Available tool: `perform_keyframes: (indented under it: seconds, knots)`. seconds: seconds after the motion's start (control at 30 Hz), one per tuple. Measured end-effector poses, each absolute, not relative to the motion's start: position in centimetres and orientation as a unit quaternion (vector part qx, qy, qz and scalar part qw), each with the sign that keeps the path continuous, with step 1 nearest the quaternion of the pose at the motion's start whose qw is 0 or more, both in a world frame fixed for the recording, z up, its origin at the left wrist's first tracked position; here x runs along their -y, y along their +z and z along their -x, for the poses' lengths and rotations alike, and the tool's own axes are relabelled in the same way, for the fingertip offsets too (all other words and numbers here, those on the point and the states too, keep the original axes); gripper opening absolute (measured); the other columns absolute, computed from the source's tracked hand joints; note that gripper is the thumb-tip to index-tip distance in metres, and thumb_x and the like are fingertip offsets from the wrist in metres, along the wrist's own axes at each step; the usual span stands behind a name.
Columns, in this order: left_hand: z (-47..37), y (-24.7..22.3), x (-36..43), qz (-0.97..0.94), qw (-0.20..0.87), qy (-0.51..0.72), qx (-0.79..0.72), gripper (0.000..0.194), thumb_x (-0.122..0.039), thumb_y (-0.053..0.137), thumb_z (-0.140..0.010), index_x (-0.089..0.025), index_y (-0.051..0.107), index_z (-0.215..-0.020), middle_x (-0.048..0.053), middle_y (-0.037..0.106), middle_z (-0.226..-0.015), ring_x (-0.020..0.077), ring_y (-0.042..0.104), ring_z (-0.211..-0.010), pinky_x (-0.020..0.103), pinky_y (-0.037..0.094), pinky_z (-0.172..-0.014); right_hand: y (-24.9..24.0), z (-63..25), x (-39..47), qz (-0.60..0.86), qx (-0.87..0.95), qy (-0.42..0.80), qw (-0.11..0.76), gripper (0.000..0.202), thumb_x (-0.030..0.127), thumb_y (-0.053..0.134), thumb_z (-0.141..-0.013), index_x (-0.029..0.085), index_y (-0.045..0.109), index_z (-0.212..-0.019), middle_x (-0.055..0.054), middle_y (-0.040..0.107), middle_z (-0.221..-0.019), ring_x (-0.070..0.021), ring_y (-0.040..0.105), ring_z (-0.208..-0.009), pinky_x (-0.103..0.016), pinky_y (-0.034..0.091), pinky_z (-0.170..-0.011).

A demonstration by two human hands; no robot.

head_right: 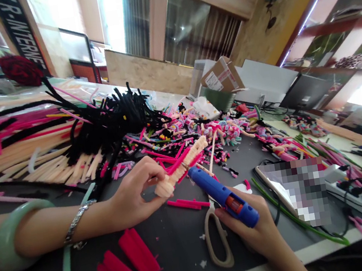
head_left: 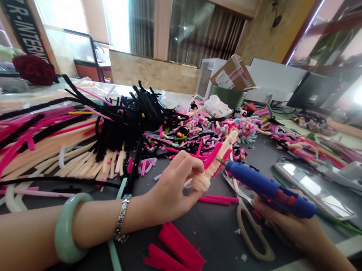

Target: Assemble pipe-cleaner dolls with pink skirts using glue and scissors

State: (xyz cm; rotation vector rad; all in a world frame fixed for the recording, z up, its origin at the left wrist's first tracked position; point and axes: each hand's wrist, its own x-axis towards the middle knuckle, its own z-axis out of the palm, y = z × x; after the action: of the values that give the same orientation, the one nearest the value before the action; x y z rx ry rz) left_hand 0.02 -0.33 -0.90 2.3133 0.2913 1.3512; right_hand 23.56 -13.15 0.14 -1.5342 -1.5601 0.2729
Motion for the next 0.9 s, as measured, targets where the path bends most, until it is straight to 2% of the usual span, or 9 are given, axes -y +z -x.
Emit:
perform_keyframes:
  seconds: [0.2,0.43,0.7,0.9]
  knots:
    - [-0.07,-0.56,0.57,-0.839,0.221,0.486,-0.105,0.021,-0.002,0.057,-0.078,-0.019,0.049,-0.087,0.002,0.049,-0.088,0.0119,0.051,-0.08,0.023,0.052,-0.069,0.27,-23.41,13.13,0.622,0.63,0.109,0.452,0.026,0.038,0.071,-0.073,0.017,0.073,-0.088,0.001,0.062,-0.057,-0.0145,0.054,-0.049,-0.025,0.046,-0.049]
    - [0.06,-0.03,0.56,-0.843,0.187,0.499,-0.08,0.021,0.0,0.06,-0.077,-0.018,0.052,-0.084,0.003,0.052,-0.085,0.0125,0.051,-0.081,0.021,0.049,-0.064,0.24,-23.52,13.13,0.62,0.64,0.097,0.444,0.025,0.035,0.073,-0.071,0.018,0.073,-0.089,0.0,0.062,-0.056,-0.015,0.056,-0.049,-0.024,0.046,-0.048]
    - [0.07,-0.3,0.48,-0.84,0.199,0.5,-0.078,0.017,-0.004,0.059,-0.079,-0.018,0.051,-0.082,0.003,0.054,-0.086,0.0131,0.052,-0.081,0.022,0.05,-0.064,0.17,-23.28,13.33,0.622,0.642,0.096,0.438,0.022,0.034,0.07,-0.075,0.02,0.072,-0.091,0.001,0.059,-0.05,-0.0156,0.057,-0.044,-0.023,0.043,-0.035]
    - [-0.02,-0.23,0.49,-0.839,0.197,0.501,-0.079,0.017,-0.004,0.06,-0.079,-0.018,0.051,-0.081,0.003,0.055,-0.085,0.0134,0.052,-0.08,0.022,0.05,-0.063,0.32,-23.24,13.27,0.627,0.645,0.078,0.43,0.018,0.035,0.07,-0.074,0.022,0.073,-0.085,0.002,0.059,-0.048,-0.017,0.06,-0.048,-0.025,0.049,-0.046]
